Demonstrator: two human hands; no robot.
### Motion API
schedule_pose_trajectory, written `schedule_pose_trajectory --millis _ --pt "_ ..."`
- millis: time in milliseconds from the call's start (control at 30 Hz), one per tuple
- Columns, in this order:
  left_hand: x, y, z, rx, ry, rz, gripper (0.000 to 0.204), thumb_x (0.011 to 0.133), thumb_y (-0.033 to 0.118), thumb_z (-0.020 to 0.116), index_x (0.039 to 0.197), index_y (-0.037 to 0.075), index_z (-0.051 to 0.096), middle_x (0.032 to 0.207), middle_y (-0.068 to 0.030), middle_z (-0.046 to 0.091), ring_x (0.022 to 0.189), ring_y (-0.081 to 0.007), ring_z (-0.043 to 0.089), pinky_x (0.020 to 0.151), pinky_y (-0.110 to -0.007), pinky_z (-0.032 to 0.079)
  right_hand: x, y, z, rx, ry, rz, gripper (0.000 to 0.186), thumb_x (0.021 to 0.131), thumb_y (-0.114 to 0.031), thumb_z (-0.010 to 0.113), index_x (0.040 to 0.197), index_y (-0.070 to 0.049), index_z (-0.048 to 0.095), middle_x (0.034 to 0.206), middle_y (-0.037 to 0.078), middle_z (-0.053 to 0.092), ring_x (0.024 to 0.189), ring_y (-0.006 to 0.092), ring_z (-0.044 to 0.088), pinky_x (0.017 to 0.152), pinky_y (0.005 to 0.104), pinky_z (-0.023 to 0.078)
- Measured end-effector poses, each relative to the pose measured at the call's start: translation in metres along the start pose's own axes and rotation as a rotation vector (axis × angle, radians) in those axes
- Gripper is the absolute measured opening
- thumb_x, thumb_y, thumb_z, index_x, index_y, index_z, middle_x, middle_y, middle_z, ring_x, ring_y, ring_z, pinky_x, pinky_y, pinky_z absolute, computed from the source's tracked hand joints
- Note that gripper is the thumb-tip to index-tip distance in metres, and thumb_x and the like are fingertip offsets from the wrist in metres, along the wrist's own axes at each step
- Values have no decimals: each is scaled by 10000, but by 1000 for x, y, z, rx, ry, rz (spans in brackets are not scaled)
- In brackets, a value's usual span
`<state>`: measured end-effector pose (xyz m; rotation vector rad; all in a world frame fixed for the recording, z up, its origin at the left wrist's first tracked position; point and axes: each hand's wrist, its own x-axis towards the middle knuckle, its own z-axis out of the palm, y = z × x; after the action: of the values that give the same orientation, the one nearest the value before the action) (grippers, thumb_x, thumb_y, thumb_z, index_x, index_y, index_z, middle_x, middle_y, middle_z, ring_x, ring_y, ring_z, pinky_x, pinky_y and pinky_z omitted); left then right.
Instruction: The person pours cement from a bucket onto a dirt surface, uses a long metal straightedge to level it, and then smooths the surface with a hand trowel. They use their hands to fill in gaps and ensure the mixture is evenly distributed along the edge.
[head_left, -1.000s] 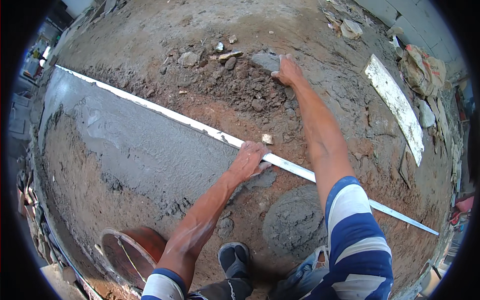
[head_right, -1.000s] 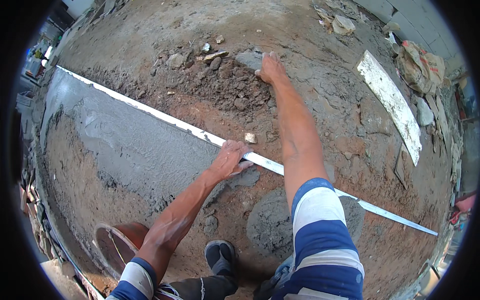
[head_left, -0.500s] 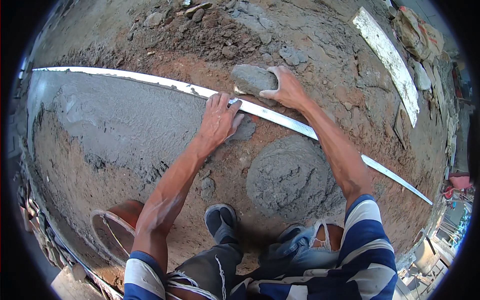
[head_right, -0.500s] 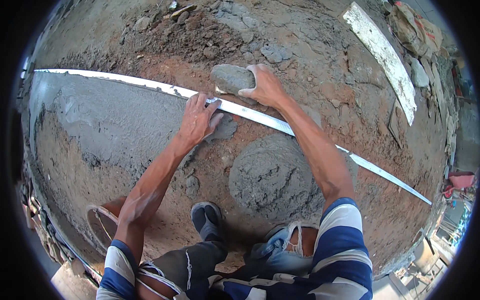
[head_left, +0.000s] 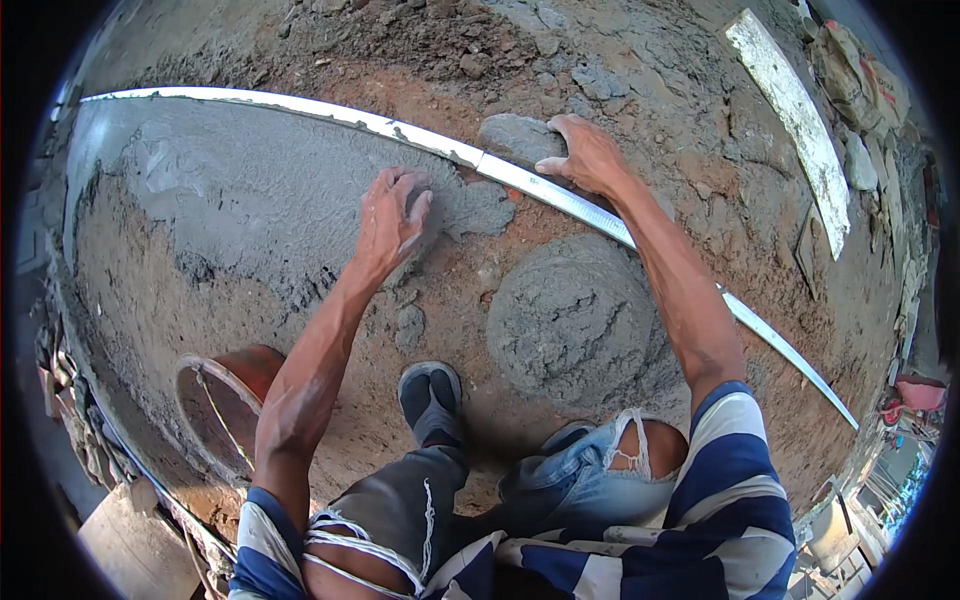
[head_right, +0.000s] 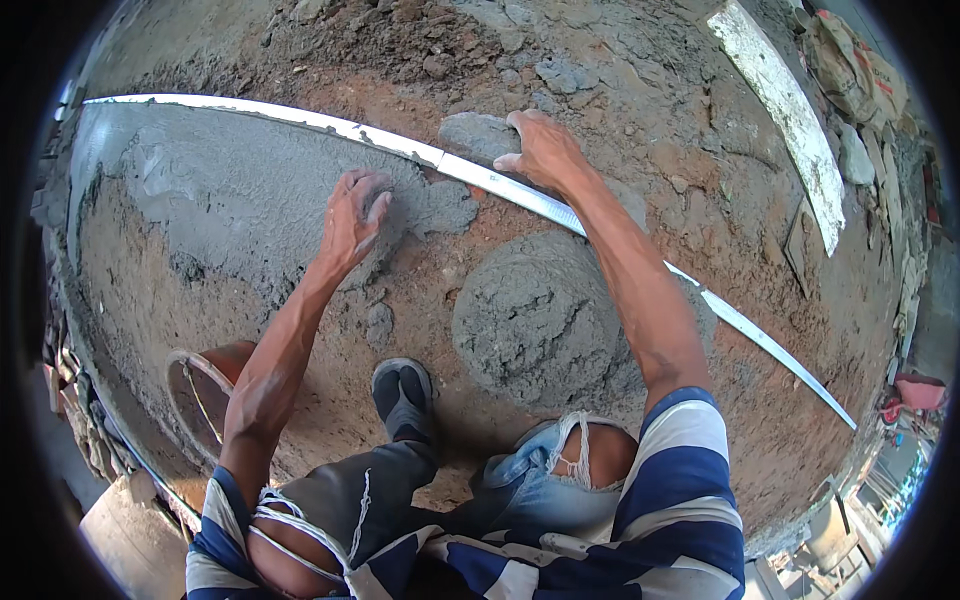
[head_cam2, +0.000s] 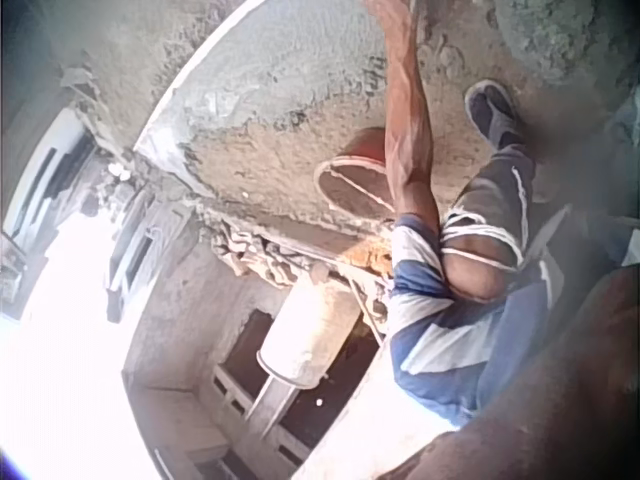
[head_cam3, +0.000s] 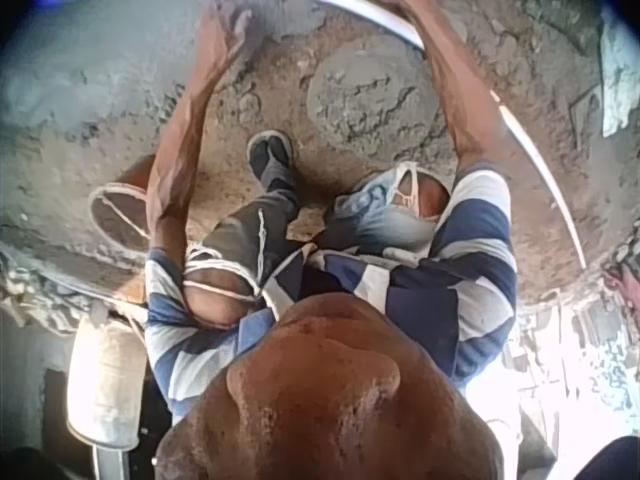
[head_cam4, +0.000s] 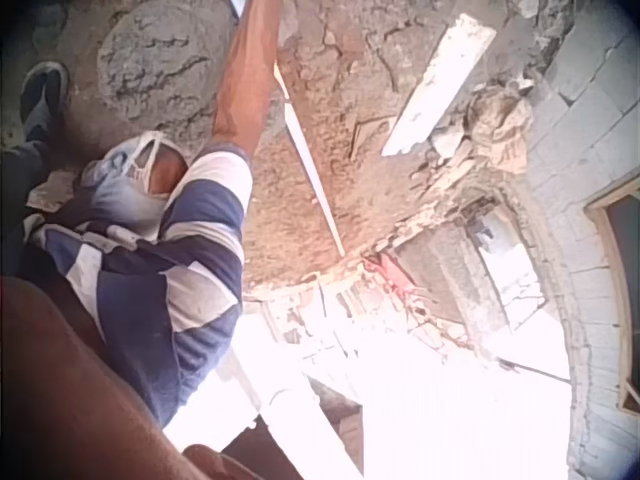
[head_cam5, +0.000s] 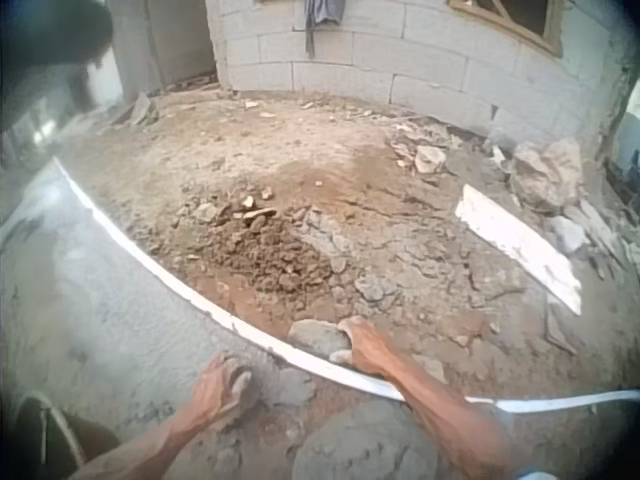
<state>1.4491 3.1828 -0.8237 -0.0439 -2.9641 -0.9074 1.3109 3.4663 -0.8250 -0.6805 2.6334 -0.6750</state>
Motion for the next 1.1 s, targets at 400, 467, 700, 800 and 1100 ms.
schedule_pose_trajectory --millis 400,467,700,800,1100 --pt "-27 -6 -15 -74 28 -77 262 874 188 610 1098 53 632 971 -190 621 967 -371 581 856 -445 456 1 -10 -1 -23 134 13 659 768 -399 736 1251 3 536 1211 235 562 1164 382 512 980 447 410" --pt "-23 -8 -19 -9 1 -65 192 862 178 621 983 30 640 954 -192 610 912 -376 576 798 -450 461 -3 -1 -5 20 267 -45 539 810 -305 699 1223 8 551 1232 224 561 1156 380 520 994 437 393" --pt "-17 48 -87 -118 79 -111 241 878 234 638 923 -4 641 955 -168 639 888 -347 603 784 -428 474 -74 -22 -62 130 411 141 213 928 -210 573 899 0 593 854 129 607 791 237 562 767 340 445" --pt "-54 79 -129 -143 270 -63 222 874 206 651 935 -7 638 982 -150 651 911 -334 610 799 -410 482 -154 -42 -72 48 549 52 229 945 -122 529 1123 10 589 976 124 629 879 224 587 835 316 447" --pt "-417 207 -248 -690 -216 -1357 361 948 333 562 1145 33 595 1124 -119 626 1037 -230 591 890 -361 460 -597 -166 -101 980 -221 1113 528 973 -419 432 1291 -1 489 1116 148 623 953 293 627 816 382 508"
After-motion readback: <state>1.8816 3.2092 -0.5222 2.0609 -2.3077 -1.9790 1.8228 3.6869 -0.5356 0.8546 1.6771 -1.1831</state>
